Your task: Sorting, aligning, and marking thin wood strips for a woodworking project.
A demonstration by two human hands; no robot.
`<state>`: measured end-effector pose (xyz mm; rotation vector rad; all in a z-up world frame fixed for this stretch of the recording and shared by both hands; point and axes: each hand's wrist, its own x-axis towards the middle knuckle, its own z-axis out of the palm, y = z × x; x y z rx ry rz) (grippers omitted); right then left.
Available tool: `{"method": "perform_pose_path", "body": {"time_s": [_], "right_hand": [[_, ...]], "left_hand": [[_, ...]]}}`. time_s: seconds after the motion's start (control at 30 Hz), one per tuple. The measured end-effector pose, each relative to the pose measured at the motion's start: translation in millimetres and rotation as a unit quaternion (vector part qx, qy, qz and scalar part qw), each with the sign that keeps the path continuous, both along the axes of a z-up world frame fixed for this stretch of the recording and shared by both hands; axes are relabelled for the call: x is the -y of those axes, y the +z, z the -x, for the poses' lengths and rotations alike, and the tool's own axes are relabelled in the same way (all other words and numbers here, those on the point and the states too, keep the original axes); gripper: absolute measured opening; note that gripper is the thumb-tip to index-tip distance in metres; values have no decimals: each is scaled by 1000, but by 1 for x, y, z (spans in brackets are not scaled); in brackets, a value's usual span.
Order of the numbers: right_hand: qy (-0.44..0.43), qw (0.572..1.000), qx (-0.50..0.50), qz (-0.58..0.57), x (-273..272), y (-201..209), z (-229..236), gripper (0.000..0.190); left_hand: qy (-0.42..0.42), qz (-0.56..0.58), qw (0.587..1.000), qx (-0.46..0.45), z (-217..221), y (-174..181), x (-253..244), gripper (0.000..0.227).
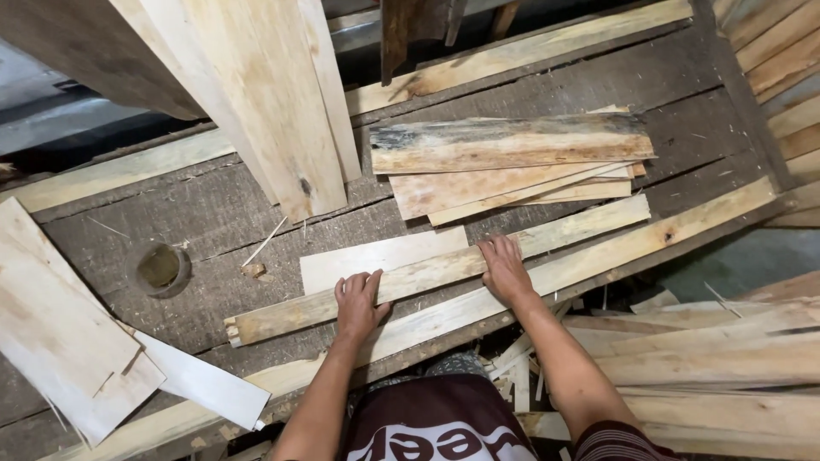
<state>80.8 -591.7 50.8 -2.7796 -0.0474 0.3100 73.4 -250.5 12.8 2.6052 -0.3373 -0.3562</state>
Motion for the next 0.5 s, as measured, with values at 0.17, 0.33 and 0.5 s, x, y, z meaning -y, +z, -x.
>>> {"method": "perform_pose_path", "body": {"time_s": [0.17, 0.33, 0.5], "right_hand": [[-13, 1000, 4, 8, 26, -8, 5, 71], [-20, 1000, -5, 10, 53, 7, -1, 74], [-9, 1000, -9, 7, 105, 6, -11, 72]], "left_hand": [[-13, 7, 1000, 4, -3, 7, 24, 82], [-18, 14, 1000, 18, -7, 6, 57, 80], [-25, 6, 999, 32, -12, -1, 108, 80]]}}
